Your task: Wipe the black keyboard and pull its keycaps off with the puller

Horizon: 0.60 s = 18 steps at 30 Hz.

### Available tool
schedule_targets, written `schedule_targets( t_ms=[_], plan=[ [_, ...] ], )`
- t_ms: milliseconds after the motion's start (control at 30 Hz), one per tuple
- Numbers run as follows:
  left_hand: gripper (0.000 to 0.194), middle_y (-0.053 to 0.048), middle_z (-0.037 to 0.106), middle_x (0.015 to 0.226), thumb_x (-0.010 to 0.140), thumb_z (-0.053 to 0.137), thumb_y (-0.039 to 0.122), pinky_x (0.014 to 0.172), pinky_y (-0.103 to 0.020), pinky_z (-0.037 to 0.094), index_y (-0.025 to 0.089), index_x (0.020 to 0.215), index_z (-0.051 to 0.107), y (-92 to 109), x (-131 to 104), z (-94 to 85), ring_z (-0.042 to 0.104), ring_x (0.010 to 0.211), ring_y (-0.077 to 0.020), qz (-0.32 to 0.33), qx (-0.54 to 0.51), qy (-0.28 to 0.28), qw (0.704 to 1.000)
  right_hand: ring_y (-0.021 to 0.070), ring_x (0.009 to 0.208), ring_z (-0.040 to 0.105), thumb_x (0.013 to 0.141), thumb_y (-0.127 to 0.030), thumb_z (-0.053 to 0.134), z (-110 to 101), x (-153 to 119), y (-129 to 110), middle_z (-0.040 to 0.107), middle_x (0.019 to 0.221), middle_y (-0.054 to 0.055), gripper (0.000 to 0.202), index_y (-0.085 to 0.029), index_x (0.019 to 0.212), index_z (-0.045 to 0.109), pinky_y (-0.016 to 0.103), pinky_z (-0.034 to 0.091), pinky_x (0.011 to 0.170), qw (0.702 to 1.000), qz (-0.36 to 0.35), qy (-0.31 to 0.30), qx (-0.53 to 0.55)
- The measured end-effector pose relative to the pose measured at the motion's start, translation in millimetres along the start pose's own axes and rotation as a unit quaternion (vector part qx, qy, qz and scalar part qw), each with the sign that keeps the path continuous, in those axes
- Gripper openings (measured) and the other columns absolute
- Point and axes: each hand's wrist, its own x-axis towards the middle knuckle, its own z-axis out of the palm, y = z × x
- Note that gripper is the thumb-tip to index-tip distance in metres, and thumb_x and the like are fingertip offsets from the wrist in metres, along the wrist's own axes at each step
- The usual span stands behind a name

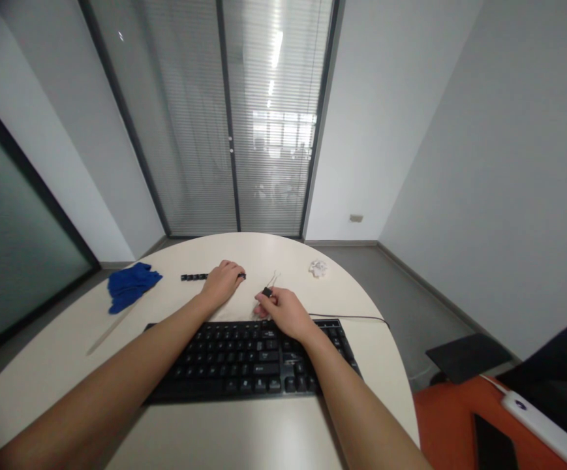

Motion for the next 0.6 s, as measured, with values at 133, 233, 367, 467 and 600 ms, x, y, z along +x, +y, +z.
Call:
schedule_targets(
  t_ms=[133,233,367,467,600],
  plan=[
    [0.02,-0.011,0.066,0.112,0.094,0.056,0.025,0.091,-0.037,0.045,0.02,0.109,0.069,0.1,-1.1,1.2,0.05,0.113,-0.0266,-0.001,0.005,0.001,1.0,0.0198,0.073,0.07,0.092,-0.054,0.054,-0.7,0.0,-0.9,0.076,0.082,0.008,0.042,-0.015,0.088,0.066,0.03,0.053,0.072,1.0,0.003,0.002,0.0],
    [0.02,-0.011,0.066,0.112,0.094,0.056,0.025,0.091,-0.037,0.045,0.02,0.109,0.068,0.1,-2.0,1.5,0.05,0.113,-0.0268,-0.002,0.006,0.003,1.0,0.0198,0.073,0.071,0.092,-0.055,0.054,-0.6,0.5,0.8,0.076,0.082,0.008,0.041,-0.015,0.088,0.066,0.03,0.053,0.072,1.0,0.006,0.001,0.005],
    [0.021,-0.011,0.065,0.113,0.093,0.057,0.024,0.09,-0.037,0.046,0.019,0.111,0.066,0.3,-2.4,0.7,0.049,0.114,-0.0278,-0.008,0.005,0.005,1.0,0.0196,0.073,0.07,0.092,-0.055,0.054,0.6,1.2,3.7,0.076,0.082,0.007,0.041,-0.016,0.089,0.066,0.029,0.053,0.072,1.0,0.003,0.003,0.006],
    [0.023,-0.011,0.065,0.116,0.092,0.058,0.023,0.092,-0.038,0.044,0.018,0.113,0.065,0.9,-2.7,-1.3,0.049,0.115,-0.0279,-0.01,-0.002,0.003,1.0,0.019,0.072,0.069,0.092,-0.055,0.054,0.0,1.2,3.3,0.076,0.081,0.007,0.041,-0.016,0.086,0.066,0.029,0.052,0.072,1.0,0.003,0.004,0.004],
    [0.026,-0.012,0.063,0.12,0.091,0.059,0.024,0.097,-0.039,0.042,0.018,0.117,0.063,5.3,-4.0,-8.0,0.047,0.118,-0.0281,-0.012,-0.014,-0.002,1.0,0.0186,0.071,0.068,0.092,-0.054,0.053,-7.5,-0.5,-1.7,0.075,0.079,0.006,0.04,-0.017,0.084,0.065,0.028,0.051,0.069,1.0,0.007,0.007,-0.014]
  ],
)
